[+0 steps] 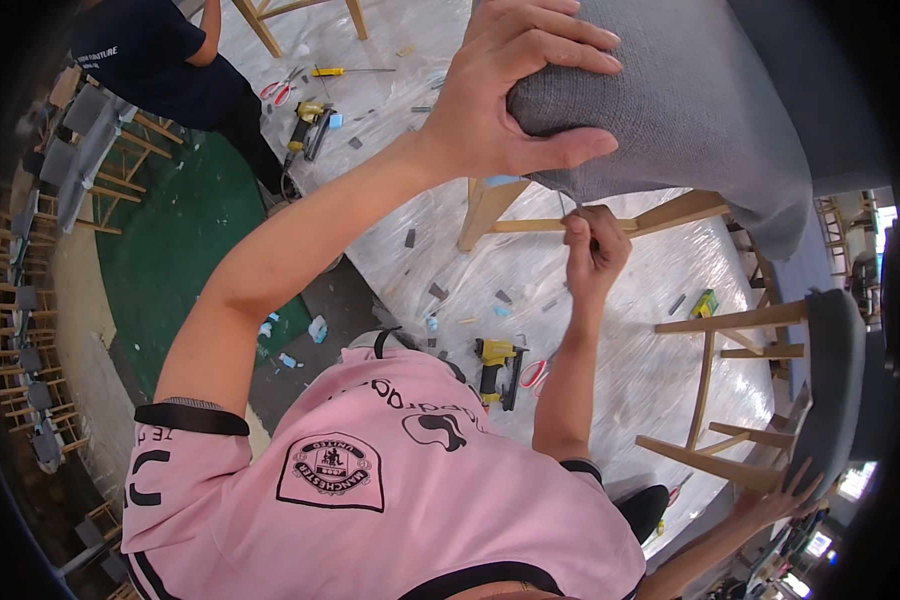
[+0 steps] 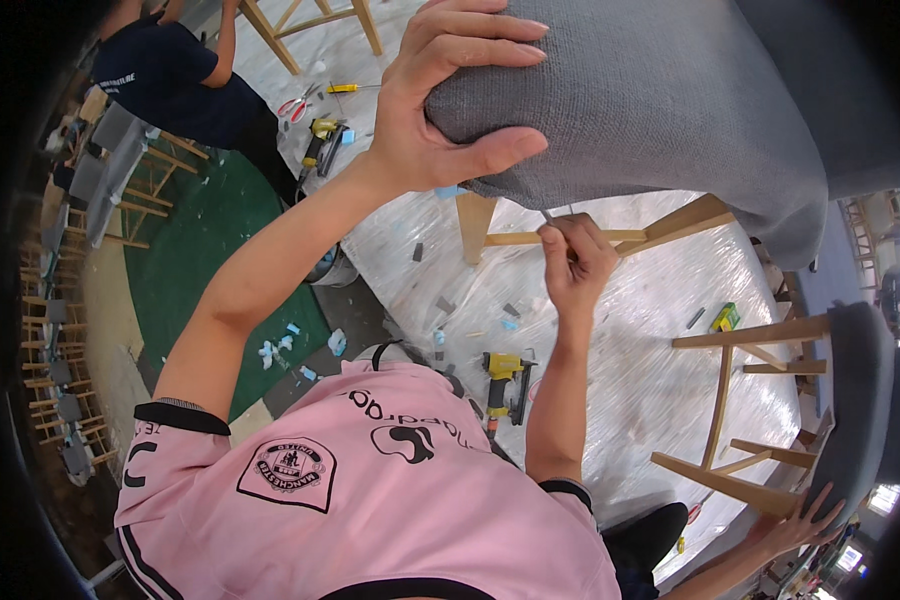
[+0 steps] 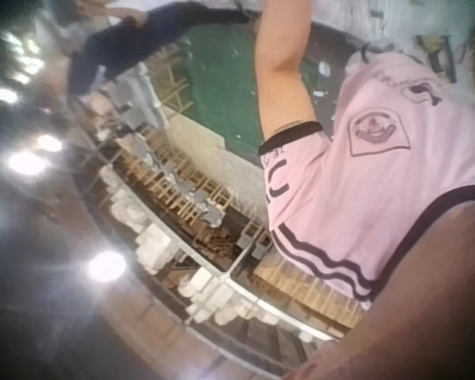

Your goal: The person stretches and secures gray fabric over a wooden chair frame, using a staple gun to attach the fabric to the underside. They trim excess fabric with scissors and tuck edges to ensure a smooth finish.

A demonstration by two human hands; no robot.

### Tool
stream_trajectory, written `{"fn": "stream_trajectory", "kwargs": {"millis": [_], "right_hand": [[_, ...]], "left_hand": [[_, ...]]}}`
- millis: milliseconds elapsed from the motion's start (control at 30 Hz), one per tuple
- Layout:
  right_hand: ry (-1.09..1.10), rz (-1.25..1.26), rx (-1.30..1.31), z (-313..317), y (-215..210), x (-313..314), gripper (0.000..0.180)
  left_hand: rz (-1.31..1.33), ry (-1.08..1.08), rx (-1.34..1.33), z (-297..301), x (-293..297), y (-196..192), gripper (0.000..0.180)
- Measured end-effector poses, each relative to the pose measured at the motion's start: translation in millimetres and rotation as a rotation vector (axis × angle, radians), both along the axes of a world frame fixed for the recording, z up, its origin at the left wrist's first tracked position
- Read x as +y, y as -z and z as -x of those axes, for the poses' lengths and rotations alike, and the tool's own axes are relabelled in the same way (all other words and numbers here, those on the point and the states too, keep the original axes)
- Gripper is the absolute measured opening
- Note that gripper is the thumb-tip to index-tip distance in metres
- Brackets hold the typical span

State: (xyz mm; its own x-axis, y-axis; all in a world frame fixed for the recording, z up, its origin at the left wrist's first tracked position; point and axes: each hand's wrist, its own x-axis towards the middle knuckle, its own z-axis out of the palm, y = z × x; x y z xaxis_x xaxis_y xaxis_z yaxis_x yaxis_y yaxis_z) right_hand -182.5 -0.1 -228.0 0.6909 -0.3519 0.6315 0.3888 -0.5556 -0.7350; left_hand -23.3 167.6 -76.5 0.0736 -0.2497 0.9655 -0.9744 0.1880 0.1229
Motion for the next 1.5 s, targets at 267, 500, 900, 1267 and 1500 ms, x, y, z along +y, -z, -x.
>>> {"fn": "stream_trajectory", "kwargs": {"millis": [267,500,900,1267,1500], "right_hand": [[-0.12,-0.25,-0.118,-21.3,16.5,37.4,0.027],[-0.001,-0.044,-0.051,-6.1,8.4,13.4,0.021],[-0.119,-0.133,-0.129,-26.9,12.7,12.2,0.031],[-0.161,-0.367,-0.017,-17.5,29.1,44.6,0.031],[0.184,-0.458,0.352,100.4,171.0,32.7,0.027]], "left_hand": [[-0.002,0.031,0.04,-1.1,-1.7,-0.5,0.047],[0.006,0.032,0.059,-0.3,-3.8,1.6,0.044],[0.029,0.035,0.036,-2.3,-5.5,-2.3,0.046],[-0.006,0.009,0.036,-2.3,-6.0,-0.9,0.048],[0.039,-0.019,0.01,-8.0,-8.5,3.7,0.054]]}}
